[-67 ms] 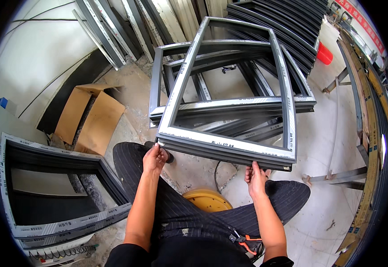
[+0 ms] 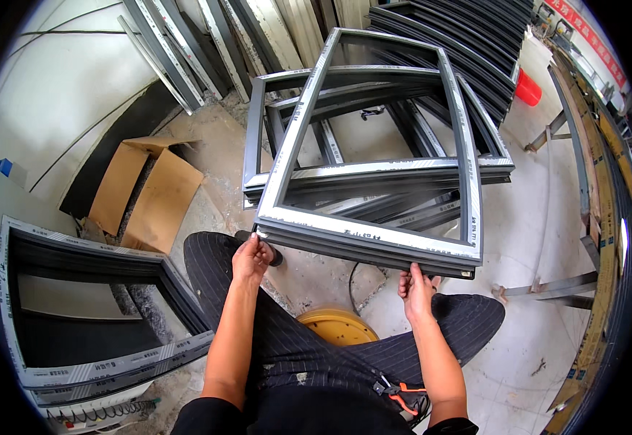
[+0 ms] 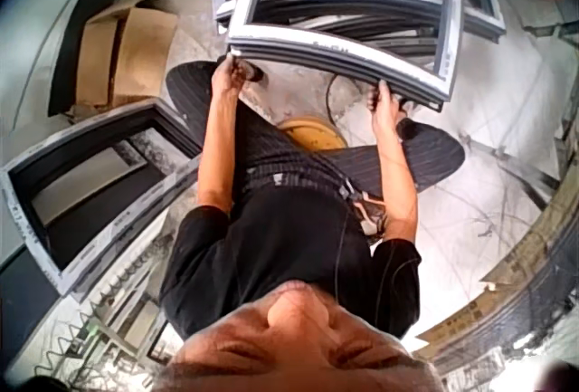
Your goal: The person sits on the floor and assembles a stack of aluminum window frames. They use a tool to tighten or adjust the corners of the frames and occasionally reposition the stack to access different sides.
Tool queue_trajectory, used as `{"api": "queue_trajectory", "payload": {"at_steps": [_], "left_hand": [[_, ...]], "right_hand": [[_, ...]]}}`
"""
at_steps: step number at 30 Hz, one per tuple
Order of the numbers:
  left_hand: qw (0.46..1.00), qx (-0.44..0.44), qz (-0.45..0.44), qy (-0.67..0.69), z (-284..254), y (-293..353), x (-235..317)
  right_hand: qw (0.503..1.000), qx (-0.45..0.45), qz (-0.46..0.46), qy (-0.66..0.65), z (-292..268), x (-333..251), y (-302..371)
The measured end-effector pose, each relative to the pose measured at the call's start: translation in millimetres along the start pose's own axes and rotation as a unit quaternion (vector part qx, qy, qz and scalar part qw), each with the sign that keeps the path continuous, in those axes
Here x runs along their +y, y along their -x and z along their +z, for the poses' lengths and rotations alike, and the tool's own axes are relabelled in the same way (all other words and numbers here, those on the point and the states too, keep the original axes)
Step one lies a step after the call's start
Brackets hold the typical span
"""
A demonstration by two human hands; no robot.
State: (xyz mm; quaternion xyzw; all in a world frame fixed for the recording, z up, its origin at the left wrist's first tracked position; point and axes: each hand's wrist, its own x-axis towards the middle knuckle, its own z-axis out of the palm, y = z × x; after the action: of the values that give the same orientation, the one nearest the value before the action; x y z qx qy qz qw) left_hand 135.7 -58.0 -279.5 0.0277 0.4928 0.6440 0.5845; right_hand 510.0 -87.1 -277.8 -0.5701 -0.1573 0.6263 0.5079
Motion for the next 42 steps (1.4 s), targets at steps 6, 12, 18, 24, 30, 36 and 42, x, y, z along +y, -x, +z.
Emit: {"api": "queue_trajectory", "payload": {"at_steps": [6, 12, 18, 24, 30, 36, 42], "left_hand": [[0.999, -0.012, -0.006, -0.03, 0, -2, -9], [0.958, -0.166, -0.131, -0.191, 7, 31, -67], [0.893, -0.261, -0.221, -0.293, 38, 59, -94], [0.889, -0.292, -0.211, -0.282, 47, 71, -79], [0.915, -0.276, -0.261, -0.133, 44, 81, -83], [0.964, -0.182, -0.129, 0.143, 18, 92, -45], [0.991, -0.044, -0.038, 0.124, -62, 66, 29]], "right_hand": [[0.989, -0.036, 0.008, 0.144, -9, 0, 8], [0.865, -0.088, -0.221, 0.442, 7, -63, 57], [0.503, -0.059, -0.494, 0.706, 22, -137, 43], [0.422, -0.128, -0.407, 0.8, 19, -141, -2], [0.505, -0.196, -0.37, 0.754, 111, -98, 52], [0.564, -0.308, -0.356, 0.679, 220, -45, 90], [0.532, -0.433, -0.369, 0.627, 268, -35, 95]]}}
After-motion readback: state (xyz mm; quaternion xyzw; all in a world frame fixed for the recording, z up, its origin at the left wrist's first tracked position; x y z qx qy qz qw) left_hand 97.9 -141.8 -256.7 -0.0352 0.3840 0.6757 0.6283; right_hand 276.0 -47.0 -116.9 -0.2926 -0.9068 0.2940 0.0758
